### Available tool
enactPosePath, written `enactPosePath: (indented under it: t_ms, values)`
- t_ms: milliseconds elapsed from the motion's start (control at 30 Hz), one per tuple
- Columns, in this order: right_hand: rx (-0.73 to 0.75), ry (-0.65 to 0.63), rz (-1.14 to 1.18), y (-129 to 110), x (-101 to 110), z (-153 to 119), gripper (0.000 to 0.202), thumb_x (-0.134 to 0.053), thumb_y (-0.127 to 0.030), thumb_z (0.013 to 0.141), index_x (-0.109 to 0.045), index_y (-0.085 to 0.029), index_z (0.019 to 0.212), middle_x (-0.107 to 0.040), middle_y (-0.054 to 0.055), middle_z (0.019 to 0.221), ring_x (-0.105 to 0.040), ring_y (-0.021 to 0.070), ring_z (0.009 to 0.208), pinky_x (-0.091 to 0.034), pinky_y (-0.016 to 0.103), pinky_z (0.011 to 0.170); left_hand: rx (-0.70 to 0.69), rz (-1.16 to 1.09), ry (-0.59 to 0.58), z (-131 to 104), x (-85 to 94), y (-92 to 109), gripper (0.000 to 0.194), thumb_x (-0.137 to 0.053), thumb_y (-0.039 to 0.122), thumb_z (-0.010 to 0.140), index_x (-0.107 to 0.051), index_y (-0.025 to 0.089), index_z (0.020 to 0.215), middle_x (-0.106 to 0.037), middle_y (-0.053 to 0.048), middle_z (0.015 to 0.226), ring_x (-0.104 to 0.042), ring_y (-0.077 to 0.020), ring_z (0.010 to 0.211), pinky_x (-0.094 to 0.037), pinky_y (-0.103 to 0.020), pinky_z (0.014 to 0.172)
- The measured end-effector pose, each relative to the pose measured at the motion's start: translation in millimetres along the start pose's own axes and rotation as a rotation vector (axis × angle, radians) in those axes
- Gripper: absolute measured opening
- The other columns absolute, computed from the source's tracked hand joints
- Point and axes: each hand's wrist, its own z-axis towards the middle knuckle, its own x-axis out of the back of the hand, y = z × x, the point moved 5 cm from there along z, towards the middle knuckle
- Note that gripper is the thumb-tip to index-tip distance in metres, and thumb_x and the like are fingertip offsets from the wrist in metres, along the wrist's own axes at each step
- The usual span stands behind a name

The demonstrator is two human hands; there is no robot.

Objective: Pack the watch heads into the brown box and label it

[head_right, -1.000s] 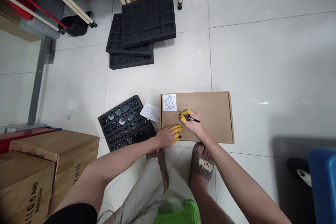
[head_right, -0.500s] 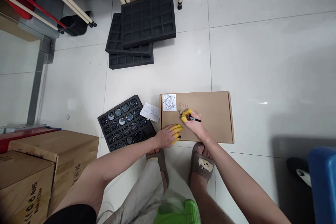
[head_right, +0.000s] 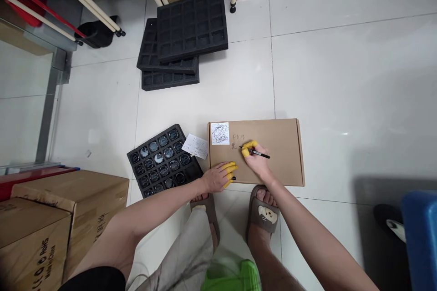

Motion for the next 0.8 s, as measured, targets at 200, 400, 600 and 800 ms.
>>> enactPosePath:
  t_ms: [200,400,600,800]
  values:
    - [-0.028,-0.066,0.001,-7,5,4,0.012,-0.064,-0.03,0.084,-0.072,-0.022,0.088,-0.075,0.003,0.08,-0.064,0.0178,0.064,-0.052,0.033,0.065,-0.002,0.006,0.0,0,-1.2,0,0.038,-0.058,0.03,0.093,-0.064,0.008,0.124,-0.052,-0.019,0.155,-0.041,-0.0312,0.15,-0.03,-0.046,0.128]
    - [0.02,-0.051,-0.013,-13,5,5,0.015,-0.064,-0.03,0.084,-0.075,-0.022,0.092,-0.077,0.005,0.086,-0.067,0.0192,0.069,-0.054,0.034,0.069,-0.001,-0.001,-0.018,0,-1.6,0,0.039,-0.059,0.03,0.093,-0.063,0.009,0.125,-0.051,-0.019,0.156,-0.04,-0.0305,0.151,-0.031,-0.047,0.127]
    - [0.048,-0.046,-0.058,-15,5,3,0.015,-0.062,-0.031,0.085,-0.074,-0.023,0.089,-0.076,0.004,0.082,-0.064,0.0182,0.066,-0.052,0.032,0.066,0.008,-0.014,-0.008,-1,-3.3,0,0.038,-0.058,0.03,0.094,-0.064,0.008,0.124,-0.05,-0.019,0.157,-0.037,-0.0314,0.153,-0.031,-0.048,0.127]
    - [0.043,-0.09,-0.036,-14,4,4,0.011,-0.062,-0.029,0.081,-0.07,-0.023,0.078,-0.073,0.003,0.075,-0.062,0.0176,0.063,-0.05,0.032,0.063,0.017,-0.032,-0.007,-1,-4.0,0,0.036,-0.057,0.029,0.095,-0.064,0.009,0.124,-0.05,-0.019,0.157,-0.036,-0.0289,0.153,-0.032,-0.048,0.127]
